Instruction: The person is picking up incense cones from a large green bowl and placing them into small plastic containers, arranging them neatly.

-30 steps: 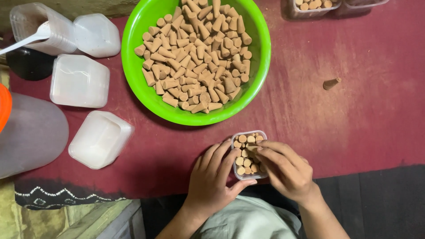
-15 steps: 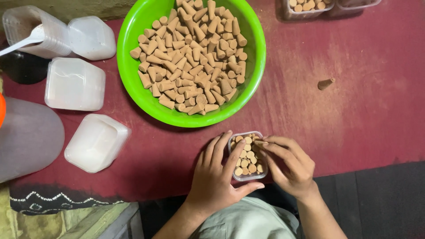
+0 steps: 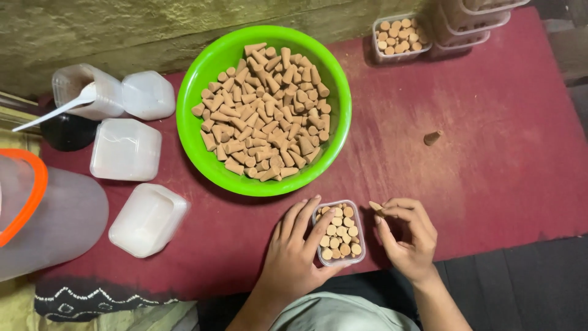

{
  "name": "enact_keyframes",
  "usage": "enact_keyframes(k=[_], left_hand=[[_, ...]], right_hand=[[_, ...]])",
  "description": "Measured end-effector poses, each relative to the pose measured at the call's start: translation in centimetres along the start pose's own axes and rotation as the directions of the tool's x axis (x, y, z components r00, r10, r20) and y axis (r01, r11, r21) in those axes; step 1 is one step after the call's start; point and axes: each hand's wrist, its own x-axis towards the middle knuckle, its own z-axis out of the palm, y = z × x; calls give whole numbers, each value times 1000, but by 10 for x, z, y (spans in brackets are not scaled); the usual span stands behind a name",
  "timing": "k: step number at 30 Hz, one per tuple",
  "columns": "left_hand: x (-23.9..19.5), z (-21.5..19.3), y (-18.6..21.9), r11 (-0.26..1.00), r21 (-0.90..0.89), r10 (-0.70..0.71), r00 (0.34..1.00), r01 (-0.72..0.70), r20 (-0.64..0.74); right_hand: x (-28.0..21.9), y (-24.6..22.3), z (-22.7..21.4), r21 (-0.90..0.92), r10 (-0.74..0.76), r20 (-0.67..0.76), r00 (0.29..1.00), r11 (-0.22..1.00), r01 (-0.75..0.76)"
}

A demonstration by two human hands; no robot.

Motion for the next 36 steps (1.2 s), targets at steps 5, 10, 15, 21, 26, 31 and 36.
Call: enact_keyframes(k=[5, 10, 15, 21, 26, 31, 36], left_hand=[[2, 4, -5, 1000, 23, 19, 999, -18, -31], [4, 5, -12, 999, 16, 42, 999, -43, 19], [6, 10, -16, 1000, -24, 3, 1000, -2, 17], [8, 13, -26, 987, -147, 70, 998, -71, -7], [9, 13, -27, 985, -128, 108, 992, -115, -64], [11, 13, -28, 980, -150, 116, 987, -132, -109], [14, 10, -31, 975, -141, 152, 980, -170, -129]], right_hand=[[7, -1, 3, 29, 43, -52, 998, 999, -42], [12, -2, 4, 36, 5, -55, 998, 999, -3], [5, 9, -2, 148, 231, -19, 973, 963, -226], [0, -3, -15, 116, -132, -396, 909, 974, 192], [30, -33, -3, 97, -152, -83, 985, 982, 160], [42, -44, 8, 90, -182, 160, 970, 982, 169], [41, -40, 13, 21, -260, 290, 921, 964, 265]])
